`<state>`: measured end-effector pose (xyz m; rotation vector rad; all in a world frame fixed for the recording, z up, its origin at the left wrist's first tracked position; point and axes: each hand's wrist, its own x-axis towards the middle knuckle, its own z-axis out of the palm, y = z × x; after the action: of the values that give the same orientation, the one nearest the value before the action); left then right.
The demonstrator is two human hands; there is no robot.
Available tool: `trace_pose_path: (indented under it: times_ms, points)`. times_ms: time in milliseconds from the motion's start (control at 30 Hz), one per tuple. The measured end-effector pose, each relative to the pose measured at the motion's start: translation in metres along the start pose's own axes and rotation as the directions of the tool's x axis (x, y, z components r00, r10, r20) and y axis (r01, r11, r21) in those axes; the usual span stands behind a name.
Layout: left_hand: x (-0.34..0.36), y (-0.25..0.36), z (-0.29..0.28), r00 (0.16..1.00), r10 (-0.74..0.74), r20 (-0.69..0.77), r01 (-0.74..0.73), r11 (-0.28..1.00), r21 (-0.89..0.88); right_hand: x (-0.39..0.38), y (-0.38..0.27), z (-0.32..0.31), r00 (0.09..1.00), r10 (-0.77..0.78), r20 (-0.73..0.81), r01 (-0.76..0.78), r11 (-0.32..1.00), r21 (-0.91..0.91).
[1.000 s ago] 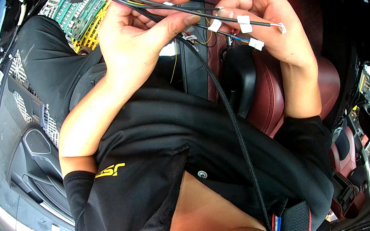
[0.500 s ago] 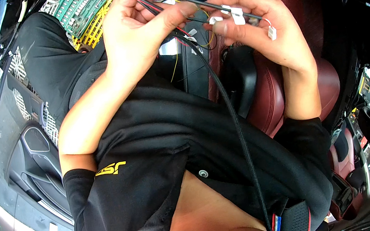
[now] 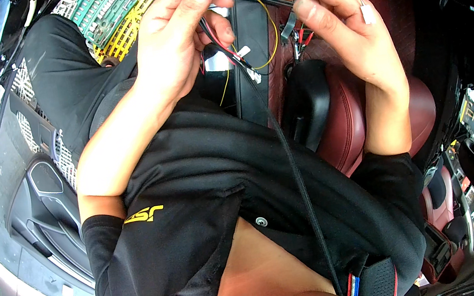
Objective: The person connects several colored wire harnesses and electronic modules into plastic housings and interior components of a car.
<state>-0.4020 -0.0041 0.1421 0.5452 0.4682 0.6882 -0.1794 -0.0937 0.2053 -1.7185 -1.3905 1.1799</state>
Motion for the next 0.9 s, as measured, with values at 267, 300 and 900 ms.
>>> trace_pose_path:
  times_ms: [267, 300, 900]
  points:
    - [0.004, -0.006, -0.006, 0.991, 0.004, -0.132, 0.017, 0.988, 0.156, 0.0, 0.004, 0.004, 0.997, 0.066, 0.038, -0.07, 0.988, 0.138]
    - [0.005, -0.006, -0.009, 0.994, 0.005, -0.111, 0.013, 0.987, 0.159, 0.0, 0.003, 0.005, 0.995, 0.093, 0.048, -0.1, 0.978, 0.184]
    - [0.007, 0.008, -0.002, 0.969, 0.009, -0.248, 0.025, 0.991, 0.132, 0.011, -0.001, 0.013, 0.952, -0.074, -0.297, 0.165, 0.941, 0.296]
